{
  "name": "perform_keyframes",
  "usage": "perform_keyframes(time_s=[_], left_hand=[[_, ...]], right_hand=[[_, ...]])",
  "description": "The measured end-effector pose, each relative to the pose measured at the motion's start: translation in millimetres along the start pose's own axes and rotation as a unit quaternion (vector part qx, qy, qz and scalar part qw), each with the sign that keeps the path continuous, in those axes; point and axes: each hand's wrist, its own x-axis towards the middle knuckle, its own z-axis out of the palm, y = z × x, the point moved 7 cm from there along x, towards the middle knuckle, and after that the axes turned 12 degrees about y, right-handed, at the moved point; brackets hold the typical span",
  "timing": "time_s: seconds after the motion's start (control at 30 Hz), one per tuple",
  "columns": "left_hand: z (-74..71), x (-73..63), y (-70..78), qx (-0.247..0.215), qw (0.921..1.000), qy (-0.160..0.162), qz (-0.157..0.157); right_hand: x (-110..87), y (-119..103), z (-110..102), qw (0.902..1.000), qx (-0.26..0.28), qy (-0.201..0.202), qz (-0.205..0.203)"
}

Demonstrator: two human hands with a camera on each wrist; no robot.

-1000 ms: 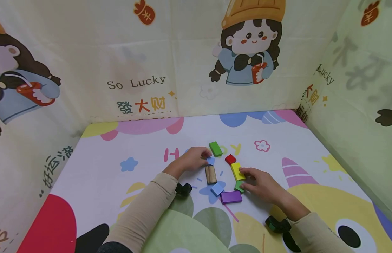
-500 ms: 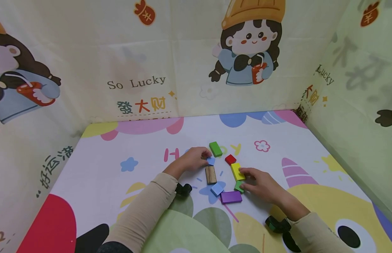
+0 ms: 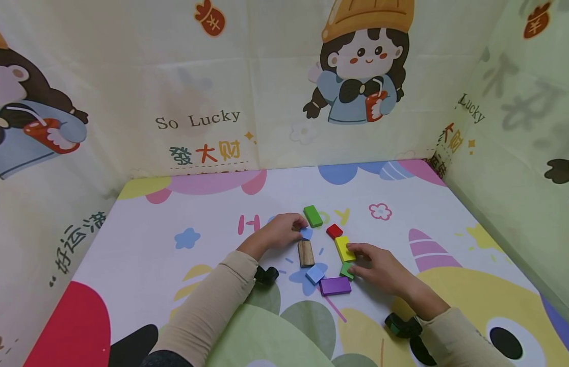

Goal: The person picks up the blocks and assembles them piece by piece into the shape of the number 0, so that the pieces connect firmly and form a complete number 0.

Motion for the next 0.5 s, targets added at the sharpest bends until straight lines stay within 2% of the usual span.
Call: perform_keyframes(time_s=[0.27, 0.5], left_hand=[[0.4, 1.1, -0.6, -0.003, 1.0000, 0.001, 0.009], [1.4, 1.7, -0.8, -0.006, 1.0000, 0.001, 0.004]], right_hand=[[-0.8, -1.1, -0.2, 1.0000, 0.002, -0.001, 0.000], [-1.0, -2.2, -0.6, 1.0000, 0.005, -0.001, -0.001]])
